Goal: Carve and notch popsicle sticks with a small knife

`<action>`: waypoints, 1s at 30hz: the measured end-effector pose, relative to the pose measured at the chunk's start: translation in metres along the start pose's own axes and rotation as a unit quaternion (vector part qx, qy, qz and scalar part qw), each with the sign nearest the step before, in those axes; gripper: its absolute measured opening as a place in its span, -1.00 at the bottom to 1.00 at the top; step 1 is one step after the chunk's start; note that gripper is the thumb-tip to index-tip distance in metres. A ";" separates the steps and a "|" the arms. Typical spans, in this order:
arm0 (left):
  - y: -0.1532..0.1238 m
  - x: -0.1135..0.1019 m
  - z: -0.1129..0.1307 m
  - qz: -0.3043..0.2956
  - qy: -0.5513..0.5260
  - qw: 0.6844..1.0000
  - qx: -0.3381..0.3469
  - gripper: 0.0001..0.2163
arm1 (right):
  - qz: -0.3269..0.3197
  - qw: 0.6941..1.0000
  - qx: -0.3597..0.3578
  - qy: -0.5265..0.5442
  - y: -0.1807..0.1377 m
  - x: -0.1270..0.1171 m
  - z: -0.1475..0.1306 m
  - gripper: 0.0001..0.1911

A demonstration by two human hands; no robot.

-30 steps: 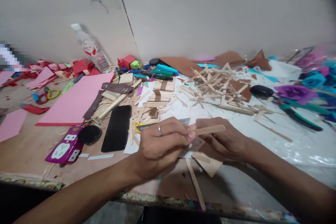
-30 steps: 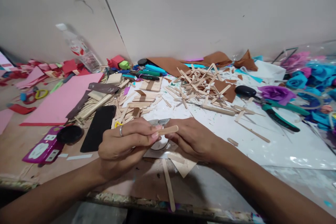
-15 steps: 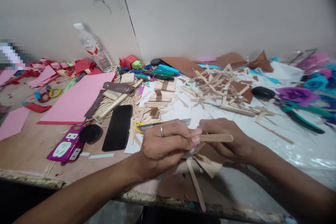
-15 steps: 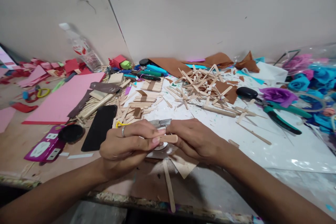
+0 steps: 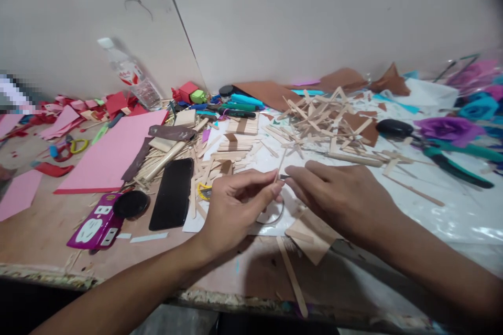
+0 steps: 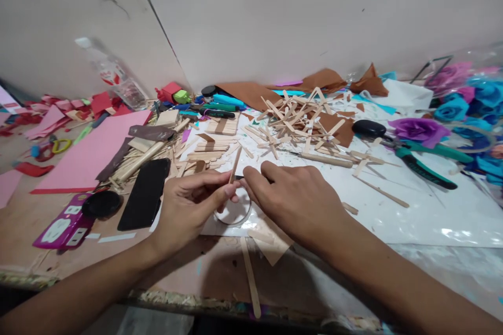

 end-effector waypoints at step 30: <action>-0.001 0.005 -0.010 -0.042 -0.034 0.995 -0.085 -0.92 | -0.201 0.976 0.079 -0.026 0.003 -0.004 -0.007 -0.07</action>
Point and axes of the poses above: each hand's wrist, its own y-axis towards the middle knuckle, its own x-axis out of the palm, z = x × y, the point moved 2 cm from there along y, towards the middle knuckle, and after that the axes turned 9 degrees about -z, right-handed, at the moved point
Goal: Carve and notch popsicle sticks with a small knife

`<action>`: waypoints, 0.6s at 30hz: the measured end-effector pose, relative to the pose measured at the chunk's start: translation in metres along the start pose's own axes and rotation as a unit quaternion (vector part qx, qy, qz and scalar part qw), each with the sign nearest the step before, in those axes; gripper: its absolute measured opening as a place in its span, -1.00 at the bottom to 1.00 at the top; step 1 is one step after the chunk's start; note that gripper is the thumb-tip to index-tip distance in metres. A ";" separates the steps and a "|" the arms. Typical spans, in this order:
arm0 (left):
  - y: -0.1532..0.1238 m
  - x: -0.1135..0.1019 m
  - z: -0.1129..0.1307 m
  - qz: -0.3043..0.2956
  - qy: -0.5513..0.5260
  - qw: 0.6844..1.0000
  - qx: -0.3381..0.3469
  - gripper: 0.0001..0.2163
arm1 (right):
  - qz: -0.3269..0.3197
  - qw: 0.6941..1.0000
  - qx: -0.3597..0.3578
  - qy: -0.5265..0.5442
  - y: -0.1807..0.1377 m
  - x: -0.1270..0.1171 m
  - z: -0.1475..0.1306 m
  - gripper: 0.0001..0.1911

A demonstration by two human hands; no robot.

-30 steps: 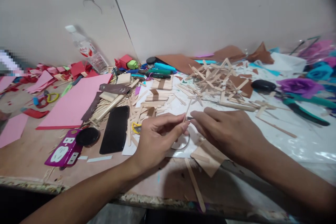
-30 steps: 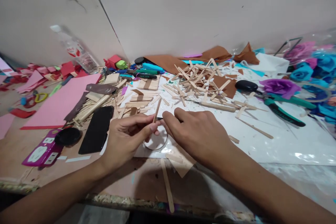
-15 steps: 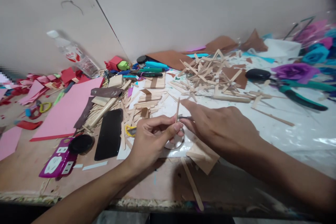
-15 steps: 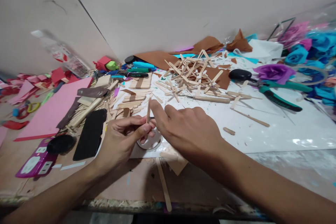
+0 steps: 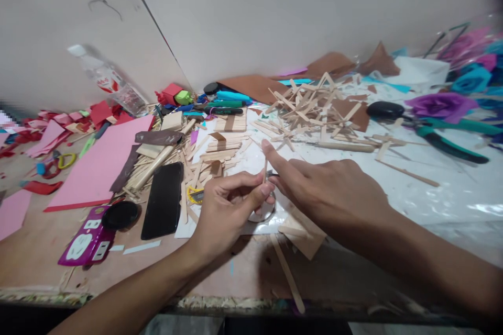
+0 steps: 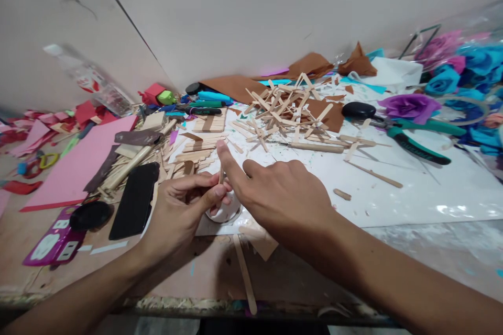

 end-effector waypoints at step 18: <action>0.001 0.005 0.006 0.014 0.016 1.000 0.006 -0.94 | -0.010 1.000 0.006 0.004 -0.001 -0.003 0.001 -0.02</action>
Point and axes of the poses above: each hand's wrist, its own y-axis towards the middle knuckle, its own x-axis out of the palm, z = x × y, the point moved 2 cm from there along y, towards the middle knuckle, and after that the axes turned 9 degrees about -z, right-handed, at the moved point
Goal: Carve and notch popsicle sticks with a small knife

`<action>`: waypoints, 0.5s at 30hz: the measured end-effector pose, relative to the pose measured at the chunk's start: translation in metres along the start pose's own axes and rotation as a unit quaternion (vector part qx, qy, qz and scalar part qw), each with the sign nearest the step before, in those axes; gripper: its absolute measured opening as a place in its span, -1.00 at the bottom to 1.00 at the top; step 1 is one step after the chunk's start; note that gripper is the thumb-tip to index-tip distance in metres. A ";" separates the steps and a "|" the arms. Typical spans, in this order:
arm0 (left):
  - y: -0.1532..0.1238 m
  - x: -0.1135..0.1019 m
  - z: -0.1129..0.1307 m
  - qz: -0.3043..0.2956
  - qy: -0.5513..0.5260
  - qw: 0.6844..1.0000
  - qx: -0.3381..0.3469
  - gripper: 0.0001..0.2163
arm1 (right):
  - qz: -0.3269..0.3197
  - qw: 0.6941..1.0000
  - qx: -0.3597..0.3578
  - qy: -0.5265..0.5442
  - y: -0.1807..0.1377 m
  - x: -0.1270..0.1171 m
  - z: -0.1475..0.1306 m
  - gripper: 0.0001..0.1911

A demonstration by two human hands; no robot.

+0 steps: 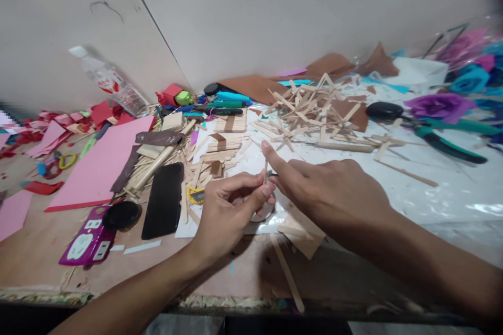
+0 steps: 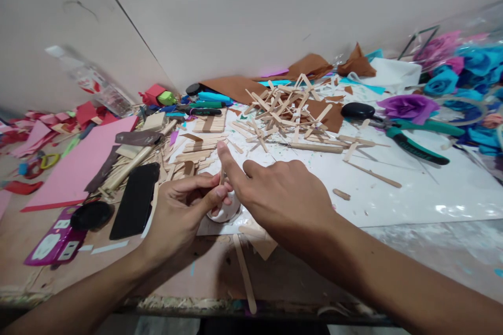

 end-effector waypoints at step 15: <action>0.000 0.002 0.004 0.010 0.021 1.000 0.003 -0.90 | -0.012 1.000 0.005 -0.001 -0.001 -0.004 0.000 -0.04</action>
Point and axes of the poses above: each hand's wrist, its own y-axis towards the middle knuckle, its own x-axis out of the palm, z = x × y, the point moved 2 cm from there along y, towards the middle knuckle, and after that the axes turned 9 degrees about -z, right-handed, at the moved point
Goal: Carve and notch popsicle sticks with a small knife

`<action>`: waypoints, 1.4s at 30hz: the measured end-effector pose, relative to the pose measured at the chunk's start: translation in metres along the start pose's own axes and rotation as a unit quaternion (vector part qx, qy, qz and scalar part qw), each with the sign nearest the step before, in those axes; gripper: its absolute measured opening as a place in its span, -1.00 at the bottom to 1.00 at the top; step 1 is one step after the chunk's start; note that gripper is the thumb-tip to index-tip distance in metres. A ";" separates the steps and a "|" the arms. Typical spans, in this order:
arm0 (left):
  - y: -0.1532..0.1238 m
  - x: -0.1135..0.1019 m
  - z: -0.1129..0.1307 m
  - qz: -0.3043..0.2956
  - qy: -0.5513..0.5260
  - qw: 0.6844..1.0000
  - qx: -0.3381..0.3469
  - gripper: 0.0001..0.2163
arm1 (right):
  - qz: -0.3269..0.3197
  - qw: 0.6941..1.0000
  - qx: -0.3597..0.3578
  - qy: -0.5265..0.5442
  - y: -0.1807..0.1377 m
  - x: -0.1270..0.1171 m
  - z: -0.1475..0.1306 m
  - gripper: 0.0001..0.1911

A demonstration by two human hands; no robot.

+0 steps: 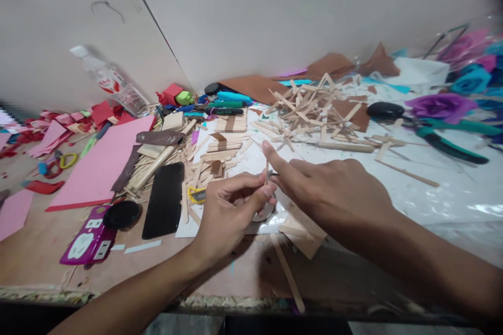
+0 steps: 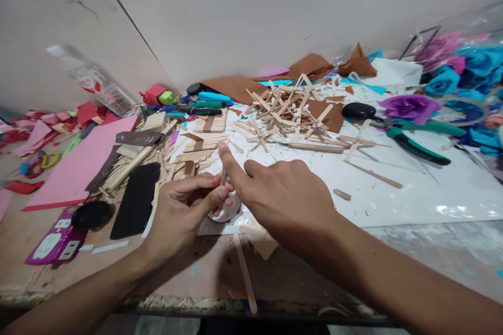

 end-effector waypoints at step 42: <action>-0.018 0.000 0.000 0.035 0.135 0.949 0.281 -0.90 | 0.432 0.874 -0.159 0.157 0.018 0.036 0.000 -0.25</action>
Point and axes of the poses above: each hand's wrist, its own y-axis towards the middle knuckle, its own x-axis out of the palm, z = x × y, the point moved 2 cm from there along y, towards the middle knuckle, and after that the axes turned 9 degrees about -z, right-handed, at the moved point
